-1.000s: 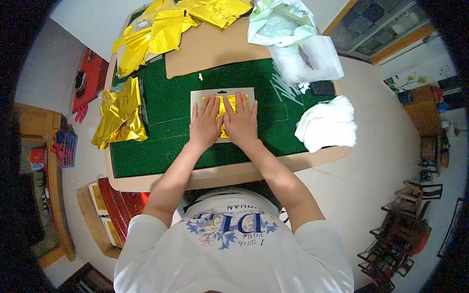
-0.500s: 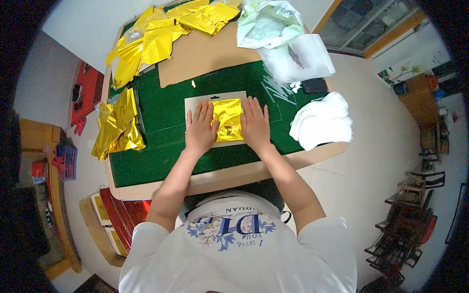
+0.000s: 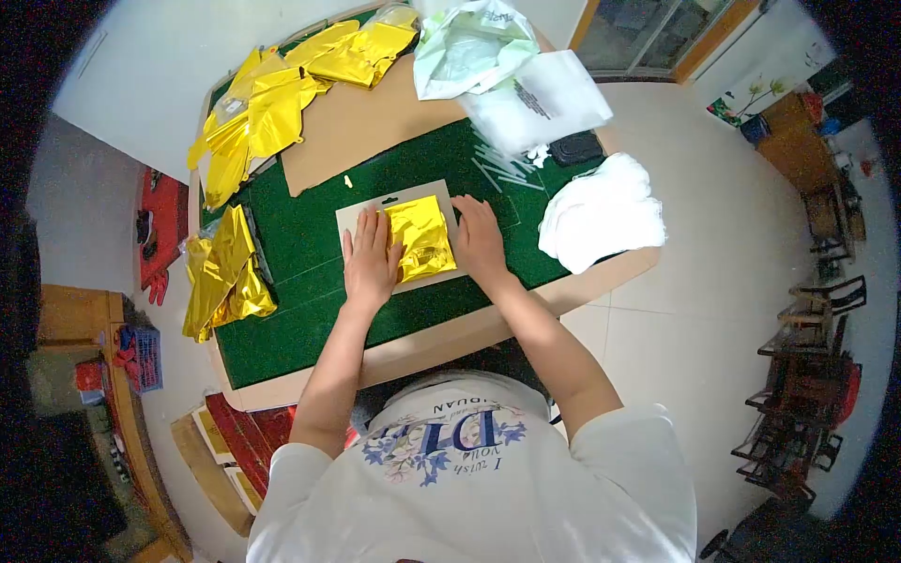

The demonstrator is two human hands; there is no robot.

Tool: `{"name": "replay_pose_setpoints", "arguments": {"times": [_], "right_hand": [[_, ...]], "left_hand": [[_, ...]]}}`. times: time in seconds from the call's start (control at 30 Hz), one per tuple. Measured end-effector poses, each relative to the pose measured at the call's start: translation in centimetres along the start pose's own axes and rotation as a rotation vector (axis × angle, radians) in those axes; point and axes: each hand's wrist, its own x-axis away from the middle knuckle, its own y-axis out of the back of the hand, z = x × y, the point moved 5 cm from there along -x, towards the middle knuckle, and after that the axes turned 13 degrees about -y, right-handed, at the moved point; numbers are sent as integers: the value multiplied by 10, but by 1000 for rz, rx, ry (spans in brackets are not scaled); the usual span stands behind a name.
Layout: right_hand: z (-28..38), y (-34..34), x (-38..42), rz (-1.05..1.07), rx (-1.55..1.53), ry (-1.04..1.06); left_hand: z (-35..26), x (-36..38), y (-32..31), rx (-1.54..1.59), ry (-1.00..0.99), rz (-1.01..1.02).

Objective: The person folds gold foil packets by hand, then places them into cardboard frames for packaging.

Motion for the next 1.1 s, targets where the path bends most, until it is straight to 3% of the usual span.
{"name": "replay_pose_setpoints", "arguments": {"times": [0.07, 0.17, 0.37, 0.73, 0.9, 1.07, 1.1], "right_hand": [[-2, 0, 0, 5, 0, -4], [-3, -1, 0, -13, 10, 10], [4, -1, -1, -7, 32, 26], [1, 3, -1, -44, -24, -5], [5, 3, -1, -36, 9, 21], [4, 5, -1, -63, -23, 16], [3, 5, -1, -65, -54, 5]], "left_hand": [[3, 2, 6, 71, 15, -29], [22, 21, 33, 211, 54, -327], [51, 71, 49, 119, 137, -331], [50, 67, 54, 120, 80, -225], [49, 63, 50, 119, 57, -267], [80, 77, 60, 197, 419, -554], [74, 73, 64, 131, 339, -530]]}}
